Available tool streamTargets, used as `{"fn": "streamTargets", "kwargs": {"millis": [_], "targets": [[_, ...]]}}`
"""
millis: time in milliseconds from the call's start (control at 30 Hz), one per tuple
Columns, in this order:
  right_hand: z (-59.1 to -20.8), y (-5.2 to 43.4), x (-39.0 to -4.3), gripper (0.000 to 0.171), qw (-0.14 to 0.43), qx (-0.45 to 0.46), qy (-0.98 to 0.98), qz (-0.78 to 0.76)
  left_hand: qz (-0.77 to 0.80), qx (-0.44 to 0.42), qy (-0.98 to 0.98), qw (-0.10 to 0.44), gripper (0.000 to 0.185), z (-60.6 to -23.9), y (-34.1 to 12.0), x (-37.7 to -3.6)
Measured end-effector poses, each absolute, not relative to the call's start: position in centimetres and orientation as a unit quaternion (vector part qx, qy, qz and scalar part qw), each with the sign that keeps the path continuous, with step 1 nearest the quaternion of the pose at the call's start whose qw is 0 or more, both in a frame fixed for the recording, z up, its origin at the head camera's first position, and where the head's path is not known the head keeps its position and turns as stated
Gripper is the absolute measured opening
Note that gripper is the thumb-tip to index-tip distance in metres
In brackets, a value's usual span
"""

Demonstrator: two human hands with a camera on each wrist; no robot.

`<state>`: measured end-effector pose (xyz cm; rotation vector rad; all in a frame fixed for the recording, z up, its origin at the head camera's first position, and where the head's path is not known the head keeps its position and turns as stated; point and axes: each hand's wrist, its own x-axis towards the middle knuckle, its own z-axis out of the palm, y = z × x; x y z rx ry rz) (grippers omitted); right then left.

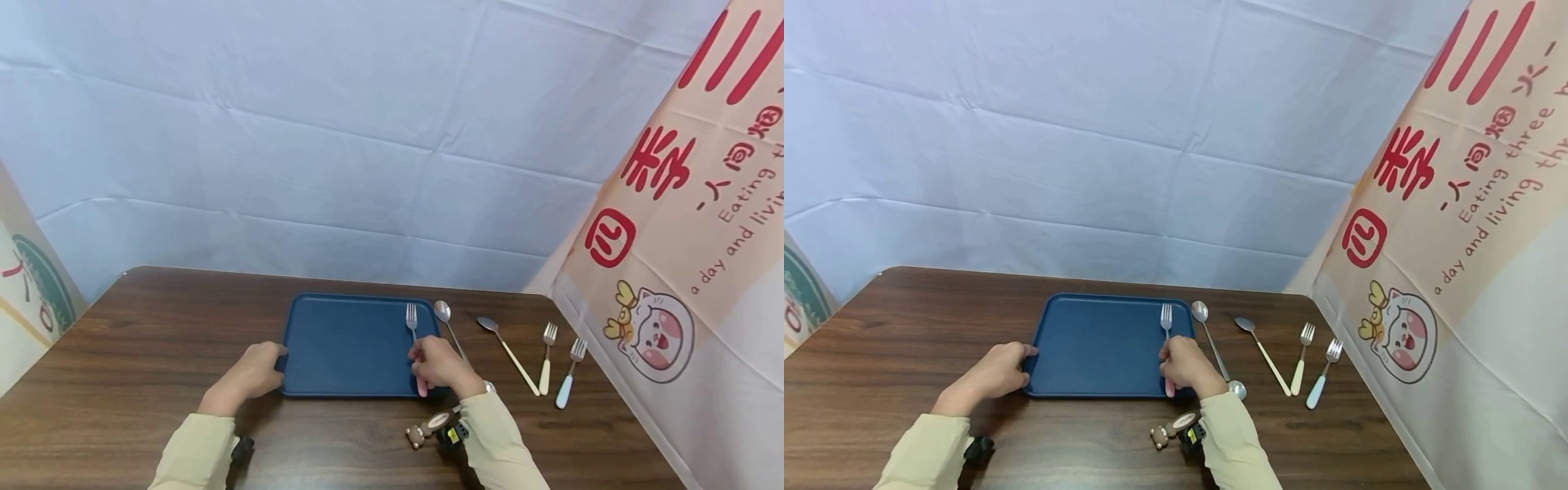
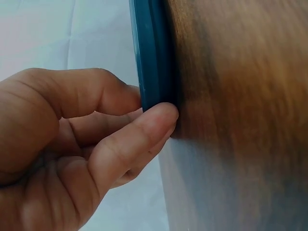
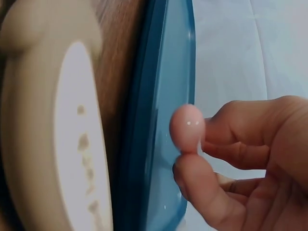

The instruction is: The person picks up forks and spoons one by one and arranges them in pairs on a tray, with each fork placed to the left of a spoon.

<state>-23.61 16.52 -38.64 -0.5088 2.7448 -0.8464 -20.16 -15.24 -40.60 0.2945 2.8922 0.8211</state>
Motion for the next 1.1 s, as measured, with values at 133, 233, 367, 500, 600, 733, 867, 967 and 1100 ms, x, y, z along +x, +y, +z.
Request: {"fn": "streamTargets", "kwargs": {"millis": [133, 233, 367, 500, 600, 733, 867, 967, 1100], "targets": [[-38.7, 16.1, -23.6, 0.02, 0.128, -0.178, 0.926, -0.306, 0.268, 0.095, 0.957, 0.064, 0.044, -40.7, -15.1, -20.3], [-38.7, 15.5, -23.6, 0.019, 0.133, -0.187, 0.921, -0.314, 0.268, 0.094, 0.957, 0.066, 0.043, -40.7, -15.1, -20.3], [-38.7, 14.6, -23.5, 0.018, 0.137, -0.19, 0.921, -0.312, 0.267, 0.095, 0.957, 0.063, 0.043, -40.7, -15.0, -20.3], [-38.6, 13.7, -23.3, 0.019, 0.138, -0.187, 0.923, -0.307, 0.266, 0.097, 0.957, 0.065, 0.043, -40.6, -14.9, -20.2], [-38.5, 13.1, -23.2, 0.02, 0.135, -0.189, 0.923, -0.306, 0.268, 0.098, 0.956, 0.067, 0.044, -40.5, -14.9, -20.2], [-38.5, 12.4, -23.2, 0.02, 0.138, -0.191, 0.921, -0.31, 0.27, 0.098, 0.955, 0.068, 0.044, -40.5, -14.9, -20.2], [-38.5, 11.9, -23.2, 0.019, 0.139, -0.188, 0.921, -0.313, 0.271, 0.096, 0.955, 0.068, 0.043, -40.6, -14.9, -20.1], [-38.6, 11.5, -23.0, 0.019, 0.138, -0.188, 0.92, -0.315, 0.274, 0.097, 0.954, 0.068, 0.044, -40.5, -14.9, -20.0], [-38.6, 10.9, -22.8, 0.02, 0.143, -0.186, 0.917, -0.323, 0.279, 0.101, 0.953, 0.066, 0.045, -40.4, -15.0, -20.0]]}}
